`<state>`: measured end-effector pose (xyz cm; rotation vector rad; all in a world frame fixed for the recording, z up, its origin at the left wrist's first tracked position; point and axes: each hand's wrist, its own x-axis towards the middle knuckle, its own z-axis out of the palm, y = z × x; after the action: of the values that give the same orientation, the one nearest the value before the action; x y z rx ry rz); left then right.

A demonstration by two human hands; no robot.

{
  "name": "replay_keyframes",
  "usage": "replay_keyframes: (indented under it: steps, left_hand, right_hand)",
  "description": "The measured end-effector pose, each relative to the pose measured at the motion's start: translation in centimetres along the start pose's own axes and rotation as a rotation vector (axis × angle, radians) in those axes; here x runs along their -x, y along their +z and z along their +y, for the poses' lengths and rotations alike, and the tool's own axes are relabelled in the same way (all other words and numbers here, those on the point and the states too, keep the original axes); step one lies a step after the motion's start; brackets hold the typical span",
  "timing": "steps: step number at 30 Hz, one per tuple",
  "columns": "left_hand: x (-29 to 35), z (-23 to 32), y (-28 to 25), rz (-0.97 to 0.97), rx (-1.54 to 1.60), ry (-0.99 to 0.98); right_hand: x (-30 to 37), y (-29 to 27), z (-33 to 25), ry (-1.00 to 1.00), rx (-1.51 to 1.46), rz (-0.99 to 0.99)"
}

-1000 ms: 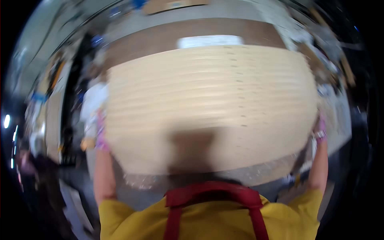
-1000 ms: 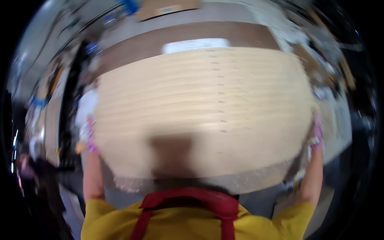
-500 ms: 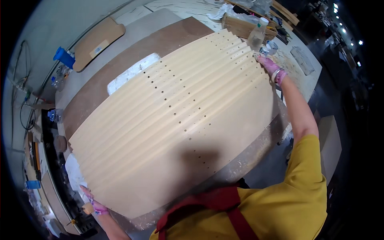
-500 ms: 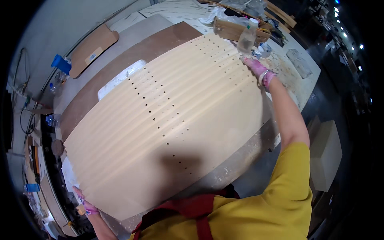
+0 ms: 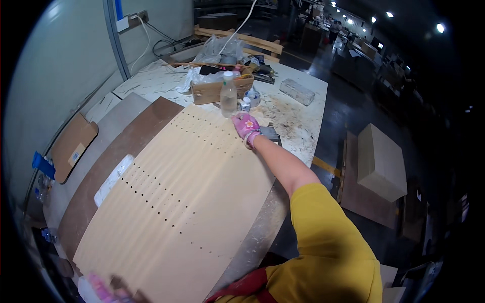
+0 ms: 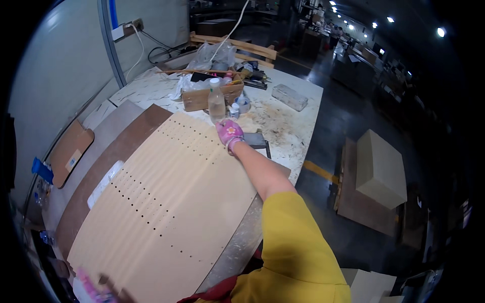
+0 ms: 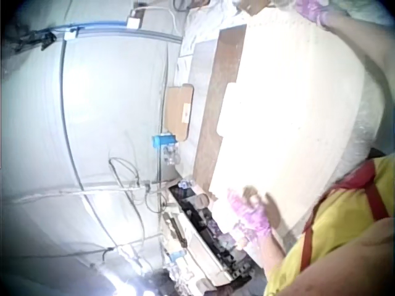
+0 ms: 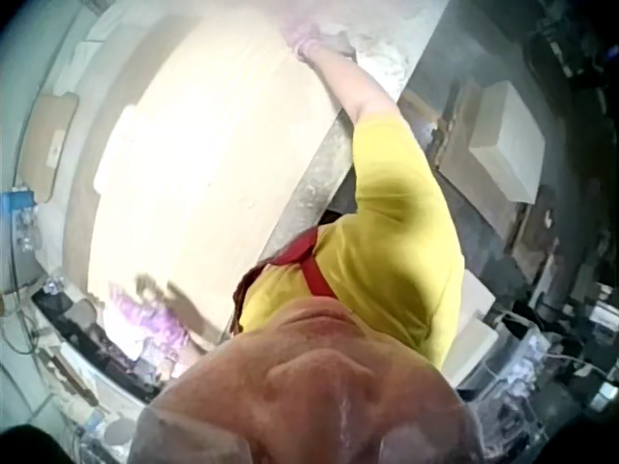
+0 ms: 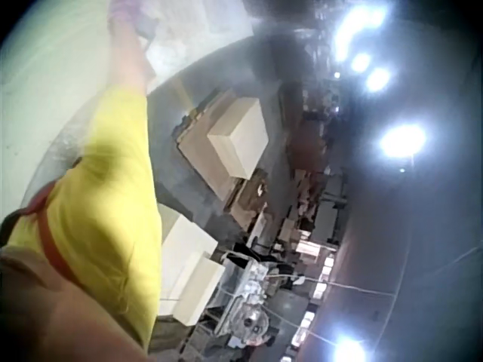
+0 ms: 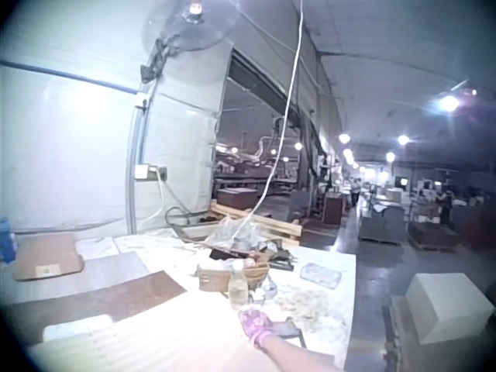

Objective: The person sands a large, curved wooden panel with a sanding block. They then apply a wood filler paste into the drilled holes using a putty knife and wipe the surface with a cloth. Finally, they apply a liquid finish to the panel using a sponge and wipe it down.

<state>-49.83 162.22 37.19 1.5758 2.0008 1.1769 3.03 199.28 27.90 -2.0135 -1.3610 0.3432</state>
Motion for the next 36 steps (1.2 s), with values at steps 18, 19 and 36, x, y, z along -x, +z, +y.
replay_keyframes:
  steps: [18, 19, 36]
  left_hand:
    - [-2.1, -2.4, 13.6, 0.078, -0.596, 0.424]
    - [-2.0, -1.2, 14.2, 0.09, -0.459, 0.373]
    - [-1.7, 0.5, 14.1, 0.17, -0.602, 0.272]
  right_hand:
    - [1.2, -0.4, 0.4, -0.187, -0.377, -0.181]
    - [0.9, -0.9, 1.3, -0.153, -0.376, -0.268]
    - [-4.2, -11.0, 15.0, -0.543, 0.163, -0.37]
